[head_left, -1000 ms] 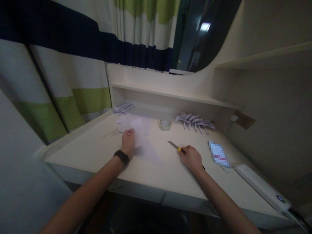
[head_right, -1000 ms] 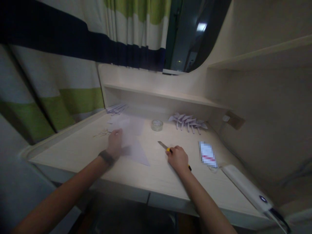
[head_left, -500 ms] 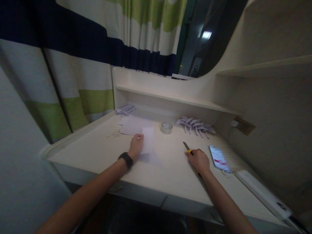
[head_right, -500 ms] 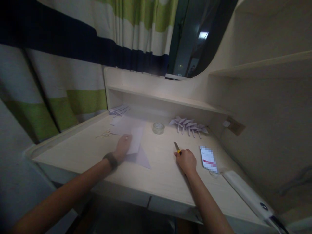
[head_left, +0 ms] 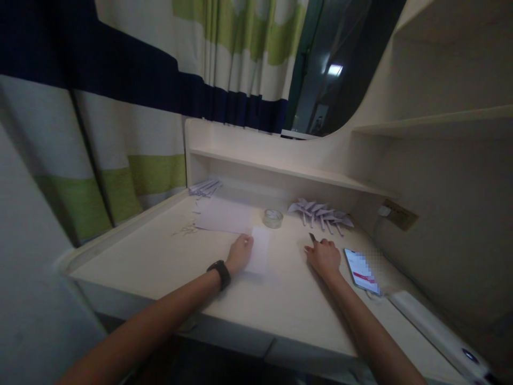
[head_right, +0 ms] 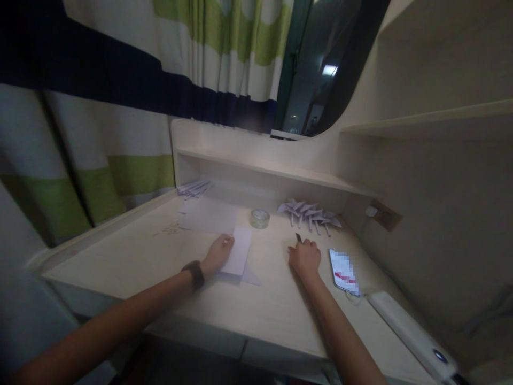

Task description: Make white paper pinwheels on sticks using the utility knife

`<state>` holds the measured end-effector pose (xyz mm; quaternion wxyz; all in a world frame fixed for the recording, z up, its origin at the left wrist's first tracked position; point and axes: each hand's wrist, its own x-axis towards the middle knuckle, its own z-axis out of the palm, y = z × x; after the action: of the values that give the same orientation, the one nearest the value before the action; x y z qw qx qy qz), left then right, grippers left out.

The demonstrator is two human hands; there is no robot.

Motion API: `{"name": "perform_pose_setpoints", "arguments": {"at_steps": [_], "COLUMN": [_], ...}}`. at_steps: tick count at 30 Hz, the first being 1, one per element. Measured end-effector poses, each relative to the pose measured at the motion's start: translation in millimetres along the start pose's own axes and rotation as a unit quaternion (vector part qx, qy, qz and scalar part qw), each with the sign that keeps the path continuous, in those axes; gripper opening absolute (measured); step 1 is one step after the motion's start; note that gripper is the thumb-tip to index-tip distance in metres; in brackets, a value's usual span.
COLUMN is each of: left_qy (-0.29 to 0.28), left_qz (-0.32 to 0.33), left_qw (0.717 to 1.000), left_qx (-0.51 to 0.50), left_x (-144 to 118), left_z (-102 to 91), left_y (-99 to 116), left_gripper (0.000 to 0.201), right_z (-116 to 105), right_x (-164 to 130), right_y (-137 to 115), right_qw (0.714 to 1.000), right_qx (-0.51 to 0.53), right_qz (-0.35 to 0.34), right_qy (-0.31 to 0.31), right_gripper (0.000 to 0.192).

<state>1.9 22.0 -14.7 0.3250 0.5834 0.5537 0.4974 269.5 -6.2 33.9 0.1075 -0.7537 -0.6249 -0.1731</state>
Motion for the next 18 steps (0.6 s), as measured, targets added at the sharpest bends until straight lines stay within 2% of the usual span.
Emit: {"name": "perform_pose_setpoints", "arguments": {"at_steps": [2, 4, 7, 10, 13, 18], "left_qy": [0.004, 0.006, 0.005, -0.008, -0.032, -0.075], "left_qz": [-0.011, -0.024, -0.048, -0.072, -0.083, -0.083], "left_qw": [1.000, 0.999, 0.997, 0.991, 0.983, 0.968], "left_qx": [-0.013, -0.031, -0.067, -0.111, -0.160, -0.222], "left_x": [4, 9, 19, 28, 34, 37], "left_z": [10.7, 20.3, 31.3, 36.5, 34.6, 21.7], "left_y": [0, 1, 5, 11, 18, 22], "left_gripper": [0.018, 0.016, 0.014, 0.014, 0.015, 0.025], "right_z": [-7, -11, -6, 3, 11, 18], "right_x": [-19, -41, -64, -66, -55, -28], "right_y": [-13, -25, -35, -35, -30, -16], "right_qw": [0.992, 0.966, 0.924, 0.908, 0.903, 0.919], "right_qx": [0.057, 0.149, 0.233, 0.246, 0.231, 0.198], "right_qz": [-0.110, -0.211, -0.301, -0.335, -0.356, -0.340], "right_qy": [0.003, -0.016, -0.040, -0.057, -0.064, -0.024], "right_gripper": [0.032, 0.032, 0.037, 0.041, 0.040, 0.032]}}
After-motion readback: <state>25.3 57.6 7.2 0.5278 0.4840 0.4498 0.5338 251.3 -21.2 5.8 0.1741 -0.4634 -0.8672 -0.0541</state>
